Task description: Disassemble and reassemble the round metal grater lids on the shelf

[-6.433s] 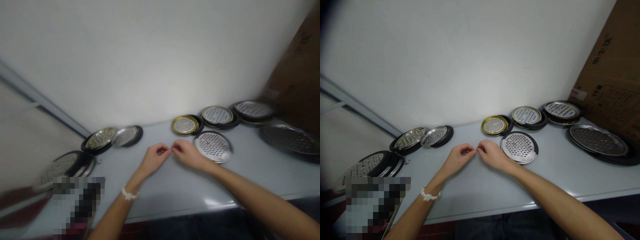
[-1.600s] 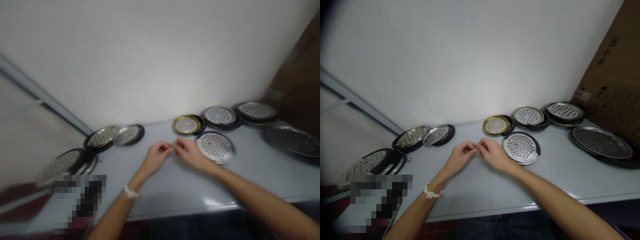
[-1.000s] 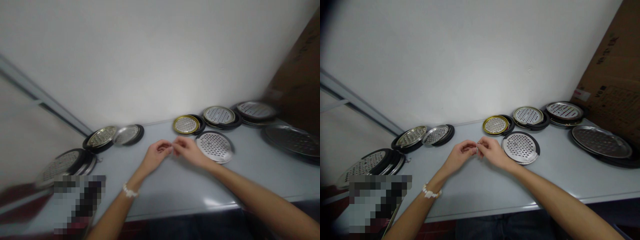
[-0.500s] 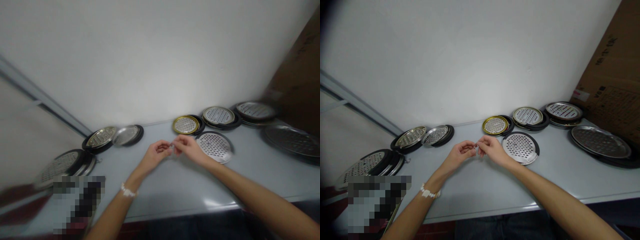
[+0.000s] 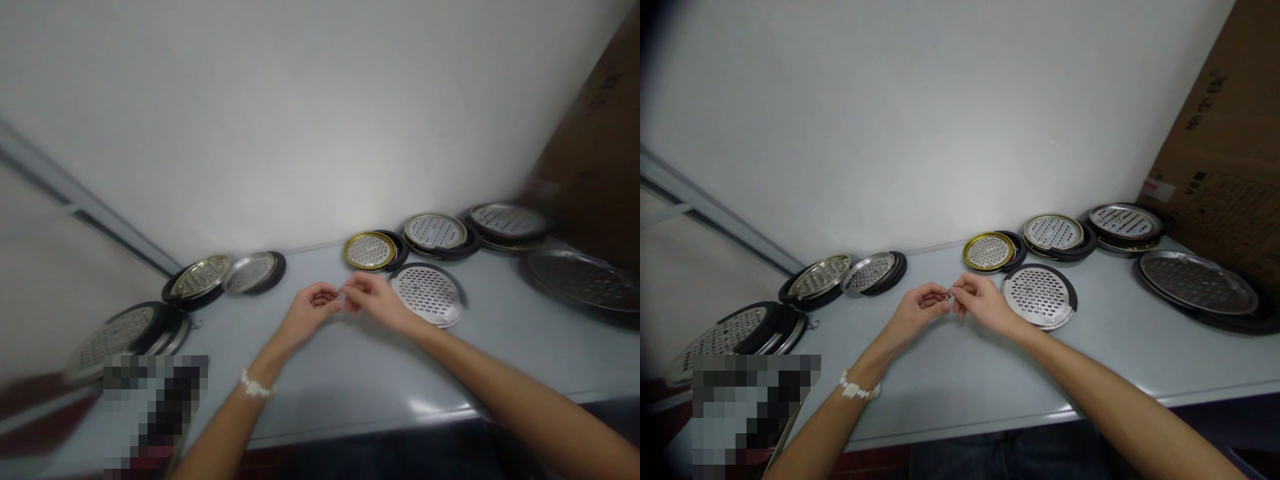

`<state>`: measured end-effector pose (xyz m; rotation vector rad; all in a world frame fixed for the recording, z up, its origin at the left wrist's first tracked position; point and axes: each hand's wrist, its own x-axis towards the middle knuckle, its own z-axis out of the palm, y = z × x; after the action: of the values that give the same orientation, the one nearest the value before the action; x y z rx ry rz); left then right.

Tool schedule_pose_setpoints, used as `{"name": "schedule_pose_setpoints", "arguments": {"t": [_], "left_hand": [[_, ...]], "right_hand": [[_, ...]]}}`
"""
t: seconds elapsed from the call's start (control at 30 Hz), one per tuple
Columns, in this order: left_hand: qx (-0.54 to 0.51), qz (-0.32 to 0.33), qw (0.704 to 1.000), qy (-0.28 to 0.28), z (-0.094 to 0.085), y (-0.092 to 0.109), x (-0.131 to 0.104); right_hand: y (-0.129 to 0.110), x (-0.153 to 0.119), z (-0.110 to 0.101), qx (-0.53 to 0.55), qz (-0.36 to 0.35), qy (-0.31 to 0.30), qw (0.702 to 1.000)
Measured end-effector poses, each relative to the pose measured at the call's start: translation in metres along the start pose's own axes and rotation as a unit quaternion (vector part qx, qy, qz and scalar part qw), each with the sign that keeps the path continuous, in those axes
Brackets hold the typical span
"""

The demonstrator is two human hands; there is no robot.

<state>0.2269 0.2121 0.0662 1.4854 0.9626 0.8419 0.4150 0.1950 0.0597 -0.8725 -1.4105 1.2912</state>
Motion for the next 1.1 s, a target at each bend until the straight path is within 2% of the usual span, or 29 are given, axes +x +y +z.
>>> {"name": "schedule_pose_setpoints", "arguments": {"t": [0.13,0.33,0.9,1.1], "left_hand": [[0.002,0.010,1.000,0.008,0.0004,0.0008,-0.0002],[0.018,0.017,1.000,-0.009,0.0011,0.0011,0.0001],[0.136,0.051,0.989,0.032,0.0024,0.0037,-0.0023],[0.161,0.051,0.985,0.038,0.0042,0.0047,-0.0034]], "right_hand": [[-0.0014,-0.0006,0.0005,0.001,0.001,0.000,1.000],[-0.0001,-0.0019,0.0020,-0.029,-0.004,-0.006,1.000],[-0.0033,-0.0074,0.0035,-0.157,-0.024,-0.002,0.987],[-0.0006,-0.0071,0.0037,-0.138,-0.019,-0.004,0.990]]}}
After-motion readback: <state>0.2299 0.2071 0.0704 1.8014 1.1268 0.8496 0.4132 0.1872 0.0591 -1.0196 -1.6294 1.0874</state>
